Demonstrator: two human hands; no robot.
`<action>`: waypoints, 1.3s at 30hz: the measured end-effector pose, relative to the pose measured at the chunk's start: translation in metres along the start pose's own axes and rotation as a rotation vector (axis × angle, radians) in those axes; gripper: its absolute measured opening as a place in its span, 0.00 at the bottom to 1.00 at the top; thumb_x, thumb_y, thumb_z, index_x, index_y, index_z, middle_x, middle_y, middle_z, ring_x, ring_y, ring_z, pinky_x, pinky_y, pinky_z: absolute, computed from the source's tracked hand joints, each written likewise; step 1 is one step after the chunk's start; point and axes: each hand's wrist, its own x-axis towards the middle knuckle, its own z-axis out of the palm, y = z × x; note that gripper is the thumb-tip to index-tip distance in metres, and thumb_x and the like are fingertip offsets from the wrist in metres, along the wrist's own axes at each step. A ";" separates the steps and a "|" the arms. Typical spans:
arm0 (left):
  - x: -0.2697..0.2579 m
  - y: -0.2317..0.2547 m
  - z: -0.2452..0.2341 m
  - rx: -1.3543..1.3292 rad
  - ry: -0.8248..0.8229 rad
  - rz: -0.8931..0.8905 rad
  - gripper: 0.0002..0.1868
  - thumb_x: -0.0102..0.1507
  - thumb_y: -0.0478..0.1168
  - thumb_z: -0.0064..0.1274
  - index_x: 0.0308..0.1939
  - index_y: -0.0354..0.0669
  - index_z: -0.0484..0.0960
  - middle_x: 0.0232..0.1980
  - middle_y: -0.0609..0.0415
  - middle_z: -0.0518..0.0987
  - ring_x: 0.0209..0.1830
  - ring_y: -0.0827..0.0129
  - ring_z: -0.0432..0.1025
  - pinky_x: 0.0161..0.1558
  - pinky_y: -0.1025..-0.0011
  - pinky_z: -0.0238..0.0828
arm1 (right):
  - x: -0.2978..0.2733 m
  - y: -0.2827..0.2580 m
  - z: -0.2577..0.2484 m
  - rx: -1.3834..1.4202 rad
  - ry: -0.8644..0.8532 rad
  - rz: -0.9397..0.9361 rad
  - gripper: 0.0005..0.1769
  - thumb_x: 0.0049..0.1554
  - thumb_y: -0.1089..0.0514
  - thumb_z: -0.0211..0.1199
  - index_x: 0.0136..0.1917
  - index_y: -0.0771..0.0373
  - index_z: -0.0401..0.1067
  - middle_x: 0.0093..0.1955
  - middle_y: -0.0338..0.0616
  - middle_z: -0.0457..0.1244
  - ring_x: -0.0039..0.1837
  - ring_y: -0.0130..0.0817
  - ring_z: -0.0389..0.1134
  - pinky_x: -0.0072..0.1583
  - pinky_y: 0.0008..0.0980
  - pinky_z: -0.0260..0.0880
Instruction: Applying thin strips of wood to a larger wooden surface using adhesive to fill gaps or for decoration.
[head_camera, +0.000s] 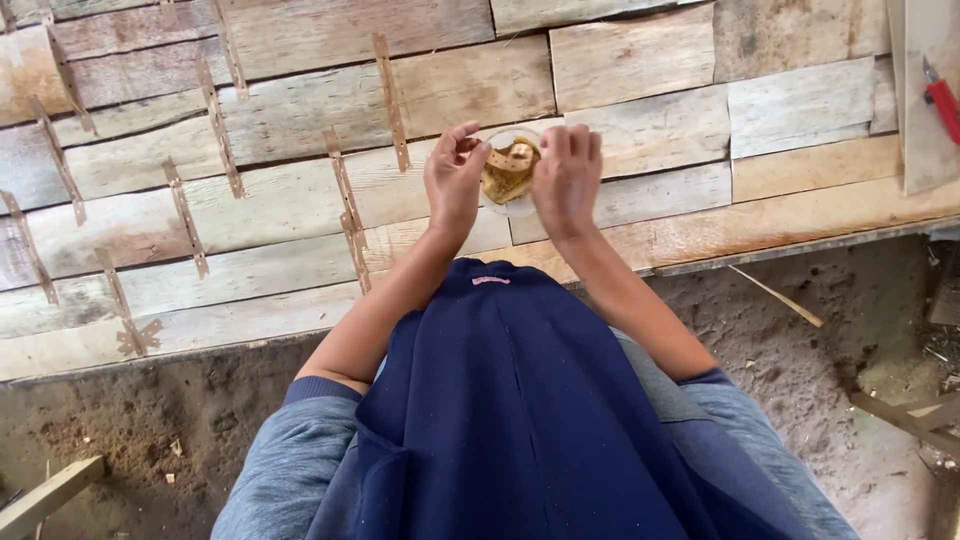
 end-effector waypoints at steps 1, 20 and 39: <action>-0.004 -0.007 0.001 0.001 0.000 -0.007 0.15 0.63 0.38 0.58 0.55 0.48 0.83 0.38 0.54 0.81 0.37 0.75 0.68 0.48 0.71 0.71 | 0.000 -0.012 -0.010 0.000 -0.007 0.003 0.21 0.40 0.70 0.64 0.45 0.54 0.65 0.44 0.39 0.56 0.48 0.42 0.60 0.45 0.37 0.63; -0.017 -0.044 -0.006 -0.004 0.137 0.123 0.12 0.60 0.34 0.58 0.46 0.54 0.85 0.39 0.59 0.83 0.40 0.73 0.75 0.49 0.71 0.71 | -0.066 -0.069 0.010 -0.136 -0.375 -0.012 0.49 0.55 0.48 0.67 0.83 0.55 0.48 0.79 0.46 0.54 0.72 0.49 0.55 0.60 0.46 0.64; 0.005 0.092 -0.123 0.002 0.060 0.506 0.11 0.64 0.26 0.50 0.48 0.41 0.74 0.43 0.54 0.75 0.41 0.71 0.69 0.46 0.74 0.75 | -0.034 -0.086 -0.020 -0.029 -0.387 0.041 0.45 0.55 0.39 0.70 0.74 0.66 0.59 0.69 0.54 0.63 0.67 0.51 0.57 0.61 0.51 0.57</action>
